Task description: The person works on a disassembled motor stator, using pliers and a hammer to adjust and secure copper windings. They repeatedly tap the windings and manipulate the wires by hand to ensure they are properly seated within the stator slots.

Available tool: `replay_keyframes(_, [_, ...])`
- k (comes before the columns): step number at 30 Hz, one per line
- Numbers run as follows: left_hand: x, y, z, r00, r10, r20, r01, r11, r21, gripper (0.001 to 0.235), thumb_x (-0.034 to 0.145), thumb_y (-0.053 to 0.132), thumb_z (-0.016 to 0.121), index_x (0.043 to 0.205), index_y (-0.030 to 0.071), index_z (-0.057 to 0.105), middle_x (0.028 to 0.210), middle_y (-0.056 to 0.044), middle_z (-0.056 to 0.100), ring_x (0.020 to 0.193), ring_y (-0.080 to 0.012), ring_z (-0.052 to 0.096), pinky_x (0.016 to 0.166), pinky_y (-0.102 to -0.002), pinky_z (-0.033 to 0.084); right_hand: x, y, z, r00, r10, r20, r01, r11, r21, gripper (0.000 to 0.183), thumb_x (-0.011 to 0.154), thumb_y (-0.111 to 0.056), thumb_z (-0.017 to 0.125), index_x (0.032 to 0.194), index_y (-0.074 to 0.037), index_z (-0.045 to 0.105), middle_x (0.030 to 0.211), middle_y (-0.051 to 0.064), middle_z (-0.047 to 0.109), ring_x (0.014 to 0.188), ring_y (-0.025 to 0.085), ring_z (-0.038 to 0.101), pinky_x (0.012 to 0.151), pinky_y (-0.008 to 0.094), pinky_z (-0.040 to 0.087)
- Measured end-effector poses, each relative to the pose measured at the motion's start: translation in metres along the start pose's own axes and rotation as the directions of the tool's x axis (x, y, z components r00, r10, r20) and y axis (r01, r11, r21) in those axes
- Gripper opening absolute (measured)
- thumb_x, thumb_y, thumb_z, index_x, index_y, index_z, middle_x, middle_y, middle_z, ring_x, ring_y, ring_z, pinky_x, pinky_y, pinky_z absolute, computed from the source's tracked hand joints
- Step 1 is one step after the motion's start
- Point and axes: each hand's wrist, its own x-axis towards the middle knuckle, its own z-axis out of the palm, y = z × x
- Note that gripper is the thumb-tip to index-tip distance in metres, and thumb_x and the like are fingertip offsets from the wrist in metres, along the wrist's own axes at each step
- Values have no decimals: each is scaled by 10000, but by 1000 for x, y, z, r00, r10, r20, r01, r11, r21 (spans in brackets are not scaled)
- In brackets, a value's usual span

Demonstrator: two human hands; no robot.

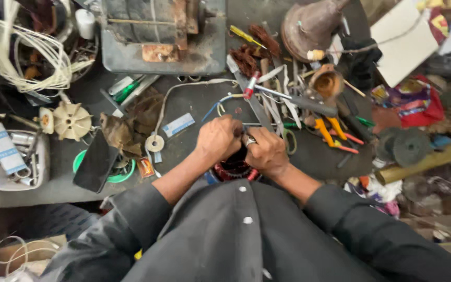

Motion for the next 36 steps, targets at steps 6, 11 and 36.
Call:
replay_keyframes(6, [-13,2,-3,971,190,-146,-192,981,-1,127,737,119,696,850,98,750,822,-153,629,777,-382,655,693,-482,528,-10,-1,-8,994,102,-38,-91,972,216,309,839,-59,709,1141,-11,657,1028,169,688,930,358,674,780,439,554])
replay_keyframes(11, [-13,-6,-1,973,203,-110,-207,978,-30,86,794,143,723,850,77,726,817,-146,608,783,-377,645,677,-492,507,-12,-7,-11,981,190,-34,-170,936,308,560,838,-15,740,1371,-15,568,1009,168,678,917,354,665,812,435,540])
replay_keyframes(36, [-15,7,-7,977,170,-128,-168,985,30,76,757,106,685,800,62,729,832,-138,621,821,-346,656,713,-491,497,7,-5,-15,998,43,56,-57,961,270,746,901,107,607,1591,-63,381,957,86,633,867,277,603,809,406,515])
